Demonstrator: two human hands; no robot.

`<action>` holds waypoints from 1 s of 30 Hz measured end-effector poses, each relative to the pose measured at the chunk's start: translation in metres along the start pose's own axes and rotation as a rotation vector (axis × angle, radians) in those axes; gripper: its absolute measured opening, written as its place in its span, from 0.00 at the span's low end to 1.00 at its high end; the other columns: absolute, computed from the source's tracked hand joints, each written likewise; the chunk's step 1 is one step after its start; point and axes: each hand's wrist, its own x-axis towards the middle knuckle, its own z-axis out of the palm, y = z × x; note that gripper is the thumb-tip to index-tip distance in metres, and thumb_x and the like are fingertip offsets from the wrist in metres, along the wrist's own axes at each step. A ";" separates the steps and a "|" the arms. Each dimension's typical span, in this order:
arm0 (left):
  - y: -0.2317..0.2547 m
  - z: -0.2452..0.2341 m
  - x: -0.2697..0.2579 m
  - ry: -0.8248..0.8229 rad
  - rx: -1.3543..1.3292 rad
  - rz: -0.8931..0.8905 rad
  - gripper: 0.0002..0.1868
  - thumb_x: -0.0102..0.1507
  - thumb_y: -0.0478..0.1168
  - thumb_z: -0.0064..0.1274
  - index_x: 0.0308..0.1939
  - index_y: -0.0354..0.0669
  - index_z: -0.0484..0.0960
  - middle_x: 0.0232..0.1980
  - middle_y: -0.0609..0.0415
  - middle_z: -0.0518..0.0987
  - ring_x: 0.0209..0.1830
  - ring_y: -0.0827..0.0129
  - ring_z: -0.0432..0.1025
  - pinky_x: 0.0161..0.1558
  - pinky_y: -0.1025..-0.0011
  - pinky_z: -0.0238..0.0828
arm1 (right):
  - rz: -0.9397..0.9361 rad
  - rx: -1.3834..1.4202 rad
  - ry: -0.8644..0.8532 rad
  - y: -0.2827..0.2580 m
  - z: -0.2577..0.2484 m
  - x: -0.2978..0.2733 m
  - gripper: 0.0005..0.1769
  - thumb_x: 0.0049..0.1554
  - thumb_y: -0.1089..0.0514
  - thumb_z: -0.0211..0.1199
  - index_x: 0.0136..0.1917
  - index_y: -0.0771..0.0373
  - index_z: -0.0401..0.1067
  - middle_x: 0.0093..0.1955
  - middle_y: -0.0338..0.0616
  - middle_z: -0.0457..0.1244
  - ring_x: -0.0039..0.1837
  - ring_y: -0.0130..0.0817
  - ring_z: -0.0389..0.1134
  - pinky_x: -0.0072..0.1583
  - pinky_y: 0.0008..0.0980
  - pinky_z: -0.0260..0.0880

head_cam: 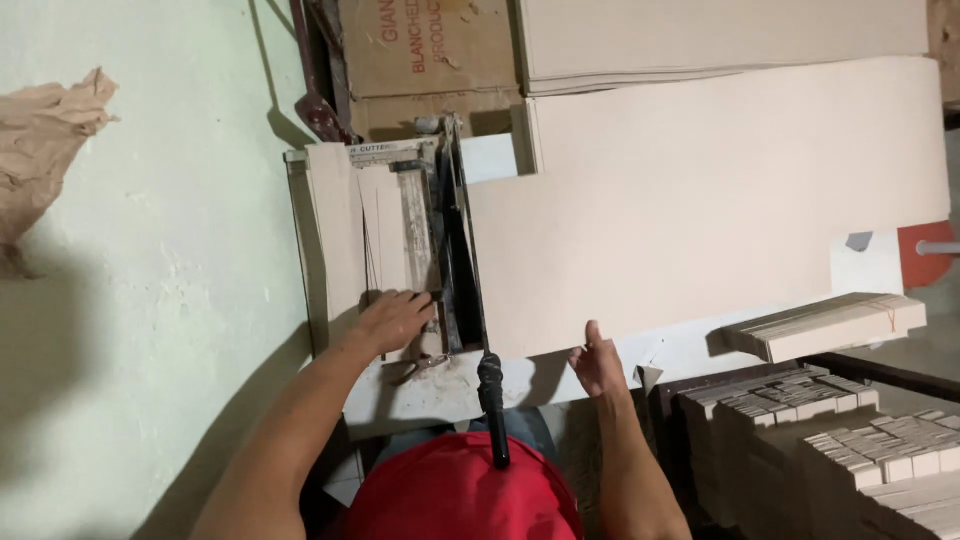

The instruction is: The person uses a manual paper cutter to trim large sheets of beige paper. They place the paper on the cutting mat, align it against the guide, and pull down the lever to cut the sheet. The person repeats this process for multiple sheets, stacking the cut pieces to the side.

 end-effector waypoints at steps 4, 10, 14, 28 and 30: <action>0.016 -0.047 0.006 0.122 -0.122 -0.226 0.15 0.71 0.49 0.40 0.59 0.52 0.70 0.61 0.53 0.67 0.58 0.60 0.66 0.54 0.62 0.64 | 0.005 -0.112 -0.051 0.008 0.038 -0.030 0.19 0.62 0.52 0.66 0.52 0.68 0.62 0.43 0.39 0.57 0.45 0.44 0.72 0.48 0.41 0.80; 0.019 -0.119 0.042 0.012 -0.620 -0.532 0.46 0.66 0.57 0.53 0.81 0.51 0.46 0.79 0.35 0.47 0.81 0.39 0.36 0.75 0.39 0.31 | 0.006 -0.083 -0.088 0.005 0.078 -0.021 0.10 0.64 0.58 0.62 0.51 0.66 0.65 0.45 0.41 0.63 0.51 0.48 0.75 0.59 0.50 0.81; 0.032 -0.132 0.067 -0.302 -0.390 -0.717 0.51 0.63 0.61 0.56 0.80 0.41 0.49 0.82 0.33 0.31 0.82 0.40 0.26 0.74 0.35 0.21 | 0.068 -0.373 -0.029 0.010 0.058 0.003 0.32 0.63 0.44 0.66 0.64 0.73 0.62 0.49 0.47 0.62 0.50 0.42 0.70 0.55 0.48 0.79; 0.030 -0.091 0.095 -0.248 -0.500 -0.703 0.61 0.58 0.41 0.62 0.82 0.50 0.31 0.81 0.27 0.27 0.81 0.34 0.24 0.70 0.27 0.23 | -0.498 -1.732 -0.166 0.101 0.113 -0.146 0.44 0.59 0.55 0.53 0.83 0.54 0.37 0.37 0.54 0.69 0.38 0.58 0.71 0.40 0.55 0.71; 0.028 -0.094 0.092 -0.234 -0.508 -0.712 0.62 0.59 0.49 0.64 0.82 0.47 0.31 0.81 0.27 0.30 0.81 0.33 0.26 0.69 0.25 0.25 | -0.570 -1.757 -0.155 0.108 0.108 -0.127 0.44 0.58 0.57 0.51 0.83 0.58 0.38 0.44 0.60 0.71 0.46 0.61 0.75 0.46 0.59 0.75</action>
